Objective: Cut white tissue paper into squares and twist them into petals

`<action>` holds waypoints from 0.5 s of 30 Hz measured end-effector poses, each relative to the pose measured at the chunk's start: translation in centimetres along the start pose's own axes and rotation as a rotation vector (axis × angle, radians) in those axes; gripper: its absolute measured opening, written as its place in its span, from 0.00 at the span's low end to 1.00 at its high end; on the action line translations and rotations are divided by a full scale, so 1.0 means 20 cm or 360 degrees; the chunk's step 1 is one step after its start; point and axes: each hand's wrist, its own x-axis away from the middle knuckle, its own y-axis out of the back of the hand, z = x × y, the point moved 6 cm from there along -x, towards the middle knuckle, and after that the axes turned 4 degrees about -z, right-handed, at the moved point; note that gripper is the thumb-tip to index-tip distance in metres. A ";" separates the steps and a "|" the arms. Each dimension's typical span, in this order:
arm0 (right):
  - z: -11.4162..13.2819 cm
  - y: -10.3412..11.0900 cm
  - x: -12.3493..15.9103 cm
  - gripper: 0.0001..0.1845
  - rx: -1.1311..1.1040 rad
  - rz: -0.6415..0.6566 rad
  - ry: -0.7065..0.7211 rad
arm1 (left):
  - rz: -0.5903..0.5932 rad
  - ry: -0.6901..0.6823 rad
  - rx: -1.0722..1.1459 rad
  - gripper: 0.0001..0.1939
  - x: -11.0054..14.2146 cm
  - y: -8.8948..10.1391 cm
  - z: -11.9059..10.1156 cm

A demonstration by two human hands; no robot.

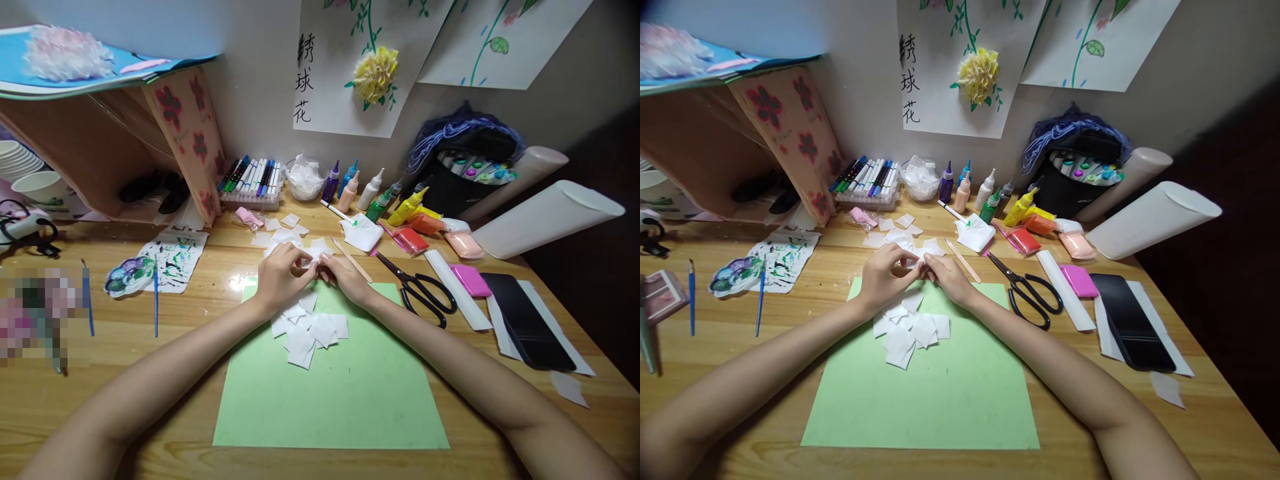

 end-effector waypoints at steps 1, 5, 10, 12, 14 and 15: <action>0.00 0.00 0.00 0.26 -0.0006 0.0000 -0.0005 | 0.0004 0.0015 0.0017 0.08 0.00 0.00 0.00; 0.01 -0.01 0.00 0.23 -0.0007 0.0031 -0.0011 | 0.0030 0.0063 0.0074 0.07 0.00 -0.02 0.03; 0.04 -0.01 0.00 0.18 0.0032 0.0123 0.0101 | 0.0041 0.0096 0.0141 0.07 0.00 -0.03 0.06; 0.04 -0.01 0.00 0.17 0.0063 0.0143 0.0146 | 0.0036 0.0099 0.0153 0.07 0.00 -0.03 0.06; 0.05 -0.01 0.00 0.15 0.0096 0.0148 0.0174 | 0.0031 0.0101 0.0159 0.07 0.00 -0.03 0.06; 0.05 -0.01 0.00 0.15 0.0111 0.0147 0.0178 | 0.0029 0.0102 0.0160 0.07 0.01 -0.03 0.06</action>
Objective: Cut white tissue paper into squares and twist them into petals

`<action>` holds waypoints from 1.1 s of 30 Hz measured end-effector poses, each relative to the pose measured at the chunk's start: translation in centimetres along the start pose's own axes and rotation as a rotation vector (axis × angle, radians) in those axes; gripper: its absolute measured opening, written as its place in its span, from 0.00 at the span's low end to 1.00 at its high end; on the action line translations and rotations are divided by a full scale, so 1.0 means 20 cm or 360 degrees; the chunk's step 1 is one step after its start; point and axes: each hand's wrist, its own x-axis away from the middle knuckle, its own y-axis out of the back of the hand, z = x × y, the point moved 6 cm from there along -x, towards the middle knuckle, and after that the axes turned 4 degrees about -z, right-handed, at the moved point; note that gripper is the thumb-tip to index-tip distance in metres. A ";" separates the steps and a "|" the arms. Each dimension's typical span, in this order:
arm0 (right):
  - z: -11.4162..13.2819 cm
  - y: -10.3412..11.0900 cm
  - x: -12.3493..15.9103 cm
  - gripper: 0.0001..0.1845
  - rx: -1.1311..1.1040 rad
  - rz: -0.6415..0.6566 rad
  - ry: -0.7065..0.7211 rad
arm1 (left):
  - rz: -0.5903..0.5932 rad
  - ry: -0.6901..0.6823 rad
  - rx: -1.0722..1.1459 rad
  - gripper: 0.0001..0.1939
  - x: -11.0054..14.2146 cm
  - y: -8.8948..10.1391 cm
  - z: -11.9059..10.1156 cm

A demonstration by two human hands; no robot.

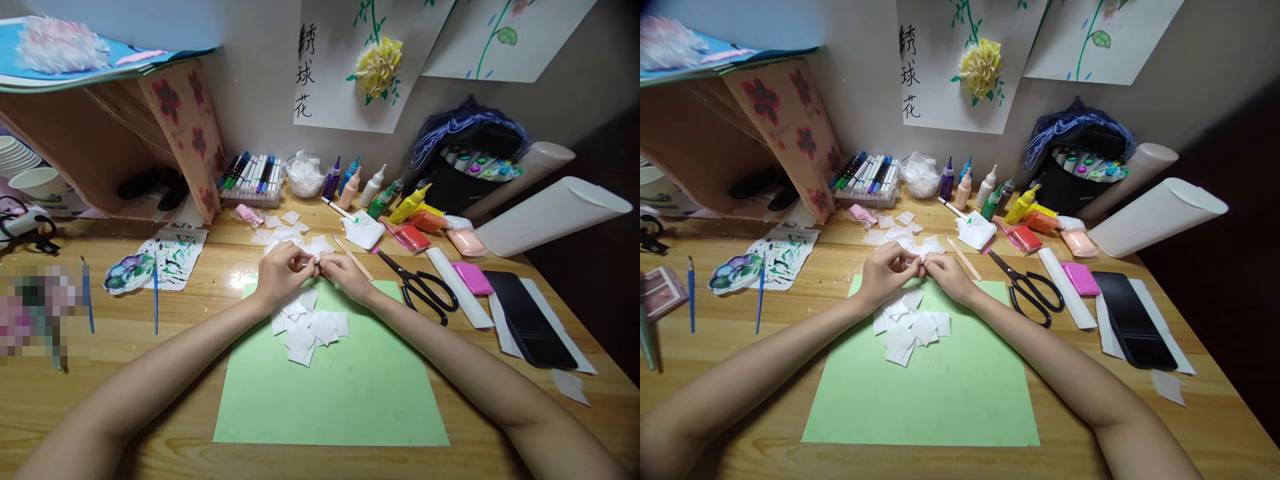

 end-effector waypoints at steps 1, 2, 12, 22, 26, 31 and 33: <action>0.00 0.00 0.00 0.15 0.0011 -0.0003 -0.0001 | -0.0001 -0.0002 0.0002 0.07 0.00 0.00 0.00; 0.01 0.00 0.00 0.14 0.0023 -0.0005 -0.0004 | 0.0000 -0.0005 0.0005 0.07 0.00 0.00 0.00; 0.00 0.00 0.01 0.14 0.0038 -0.0013 -0.0009 | 0.0008 -0.0001 0.0040 0.07 0.00 0.00 -0.01; 0.01 0.01 0.00 0.18 0.0031 -0.0047 0.0028 | -0.0007 -0.0015 0.0049 0.08 0.00 0.01 -0.02; 0.02 0.01 0.01 0.19 0.0037 -0.0129 0.0009 | 0.0014 -0.0019 0.0053 0.09 0.00 0.01 -0.03; 0.02 0.02 0.01 0.17 0.0129 -0.0184 0.0036 | 0.0007 -0.0048 0.0064 0.08 0.00 0.01 -0.04; 0.02 0.02 0.02 0.17 0.0182 -0.0201 0.0043 | -0.0003 -0.0074 0.0076 0.08 0.00 0.01 -0.03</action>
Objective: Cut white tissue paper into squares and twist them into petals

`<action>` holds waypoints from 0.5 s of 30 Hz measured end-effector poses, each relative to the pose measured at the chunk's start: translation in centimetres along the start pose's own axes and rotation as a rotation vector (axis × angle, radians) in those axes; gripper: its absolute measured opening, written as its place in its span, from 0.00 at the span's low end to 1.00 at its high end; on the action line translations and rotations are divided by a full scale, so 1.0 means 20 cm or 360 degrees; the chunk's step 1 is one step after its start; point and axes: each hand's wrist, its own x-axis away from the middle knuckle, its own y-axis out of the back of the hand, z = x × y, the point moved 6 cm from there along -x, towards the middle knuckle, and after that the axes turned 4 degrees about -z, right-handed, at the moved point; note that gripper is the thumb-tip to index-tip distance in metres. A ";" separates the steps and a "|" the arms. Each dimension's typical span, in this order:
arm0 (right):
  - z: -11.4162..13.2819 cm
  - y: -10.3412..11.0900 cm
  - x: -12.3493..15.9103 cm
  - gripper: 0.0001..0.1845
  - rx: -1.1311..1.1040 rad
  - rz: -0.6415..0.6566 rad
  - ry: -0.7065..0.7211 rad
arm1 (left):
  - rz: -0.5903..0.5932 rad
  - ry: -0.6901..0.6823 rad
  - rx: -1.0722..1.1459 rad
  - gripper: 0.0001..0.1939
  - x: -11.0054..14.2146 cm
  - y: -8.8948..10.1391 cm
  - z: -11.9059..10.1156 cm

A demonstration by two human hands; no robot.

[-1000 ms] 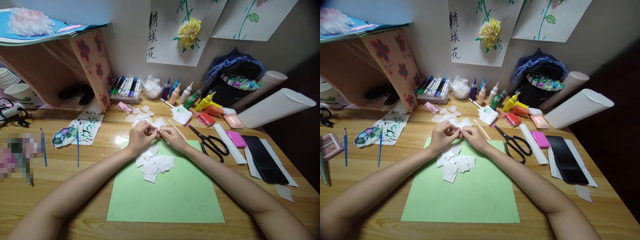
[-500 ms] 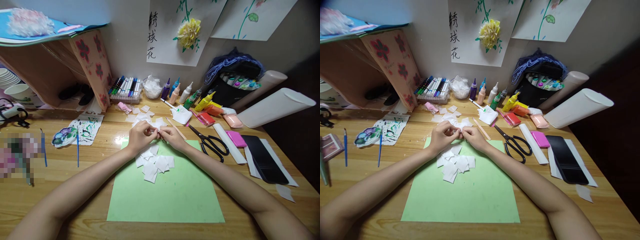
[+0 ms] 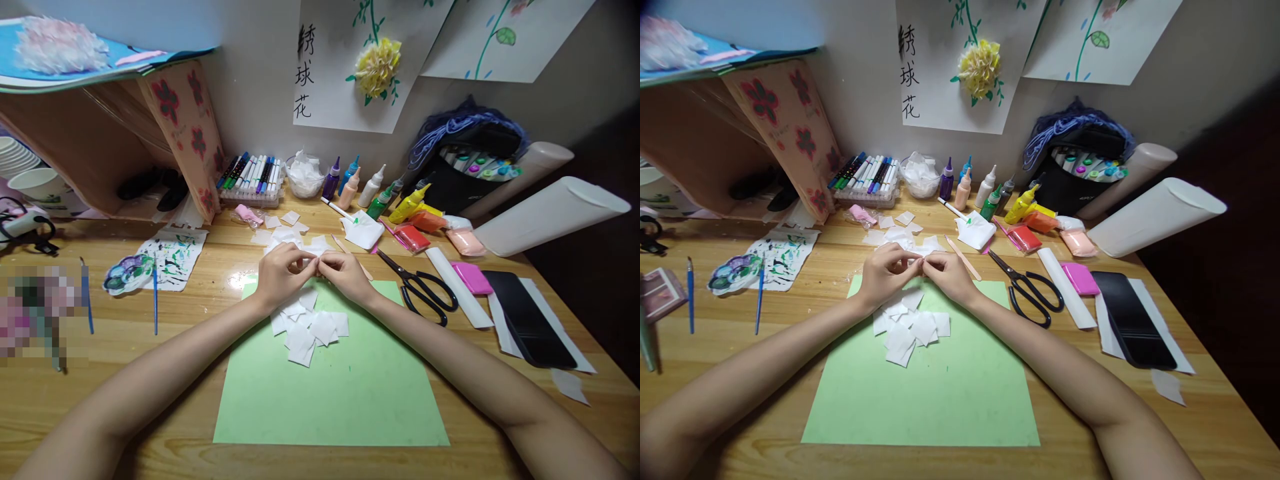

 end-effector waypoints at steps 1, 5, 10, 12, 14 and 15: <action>0.00 0.00 0.00 0.17 0.0018 -0.0006 0.0001 | -0.0007 -0.0008 0.0004 0.08 0.00 0.00 0.00; 0.00 0.00 0.00 0.19 0.0040 -0.0012 -0.0005 | -0.0058 0.0028 0.0005 0.07 0.00 0.01 0.02; -0.01 0.03 0.00 0.20 0.0055 -0.0114 -0.0033 | -0.0104 0.0159 -0.0014 0.06 -0.01 0.02 0.04; -0.02 0.04 -0.01 0.20 0.0007 -0.0173 -0.0082 | -0.0133 0.0219 -0.0023 0.06 -0.01 0.03 0.06; -0.04 0.05 -0.01 0.21 -0.0064 -0.0217 -0.0140 | -0.0139 0.0281 -0.0004 0.06 -0.02 0.02 0.08; -0.05 0.05 -0.01 0.21 -0.0095 -0.0231 -0.0162 | -0.0130 0.0305 0.0015 0.06 -0.02 0.02 0.09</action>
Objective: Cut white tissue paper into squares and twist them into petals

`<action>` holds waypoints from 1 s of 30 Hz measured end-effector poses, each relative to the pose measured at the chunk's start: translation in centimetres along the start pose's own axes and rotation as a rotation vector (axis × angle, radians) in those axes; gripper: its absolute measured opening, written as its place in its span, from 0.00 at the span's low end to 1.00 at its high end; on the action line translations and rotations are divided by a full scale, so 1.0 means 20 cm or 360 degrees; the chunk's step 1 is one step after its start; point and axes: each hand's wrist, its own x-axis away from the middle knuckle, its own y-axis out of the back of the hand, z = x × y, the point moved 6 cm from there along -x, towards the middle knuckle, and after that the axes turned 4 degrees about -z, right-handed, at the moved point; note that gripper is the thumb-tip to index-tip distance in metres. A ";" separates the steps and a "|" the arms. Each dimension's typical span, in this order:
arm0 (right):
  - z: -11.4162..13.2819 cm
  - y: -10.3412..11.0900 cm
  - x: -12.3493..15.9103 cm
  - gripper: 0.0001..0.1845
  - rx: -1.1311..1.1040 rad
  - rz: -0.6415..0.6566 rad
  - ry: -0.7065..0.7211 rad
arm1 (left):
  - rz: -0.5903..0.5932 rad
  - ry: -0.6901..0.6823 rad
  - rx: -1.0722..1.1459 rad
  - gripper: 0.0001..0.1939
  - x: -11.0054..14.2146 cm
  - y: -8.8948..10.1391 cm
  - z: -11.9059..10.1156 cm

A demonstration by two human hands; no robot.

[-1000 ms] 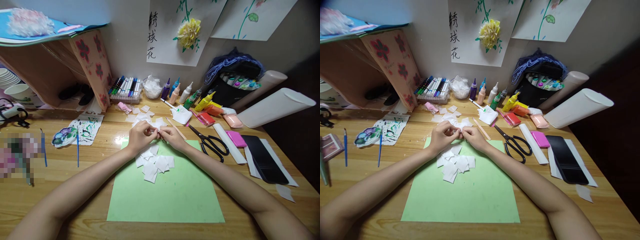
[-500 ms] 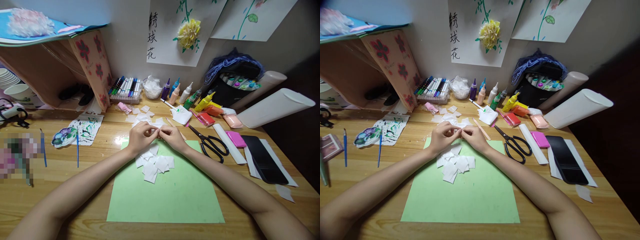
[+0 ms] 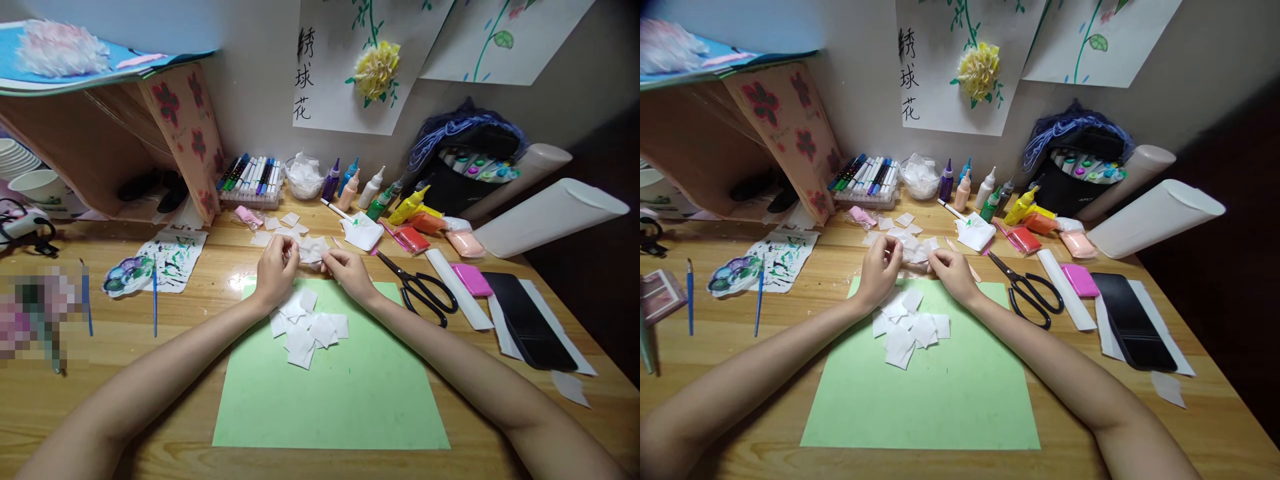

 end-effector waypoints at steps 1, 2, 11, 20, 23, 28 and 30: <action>-0.01 0.00 0.00 0.21 -0.0021 -0.0008 -0.0014 | 0.0018 0.0019 0.0018 0.06 0.00 -0.01 0.01; -0.01 0.00 0.00 0.21 -0.0034 -0.0014 -0.0018 | 0.0034 0.0032 0.0037 0.06 0.00 -0.01 0.02; -0.02 0.03 -0.01 0.19 -0.0007 -0.0130 0.0021 | -0.0094 0.0182 0.0105 0.07 -0.02 0.01 0.08; -0.04 0.03 -0.02 0.21 0.0073 -0.0131 -0.0087 | -0.0219 0.0260 -0.0166 0.06 -0.06 0.07 0.16; -0.03 0.04 -0.03 0.22 0.0246 -0.0167 -0.0048 | -0.0226 0.0235 -0.0245 0.03 -0.06 0.07 0.16; -0.03 0.08 -0.05 0.21 0.0246 -0.0264 -0.0077 | -0.0355 0.0203 -0.0286 0.11 -0.06 0.10 0.16; 0.01 0.11 -0.06 0.20 0.0237 -0.0240 -0.0053 | -0.0376 0.0221 -0.0340 0.14 -0.07 0.12 0.17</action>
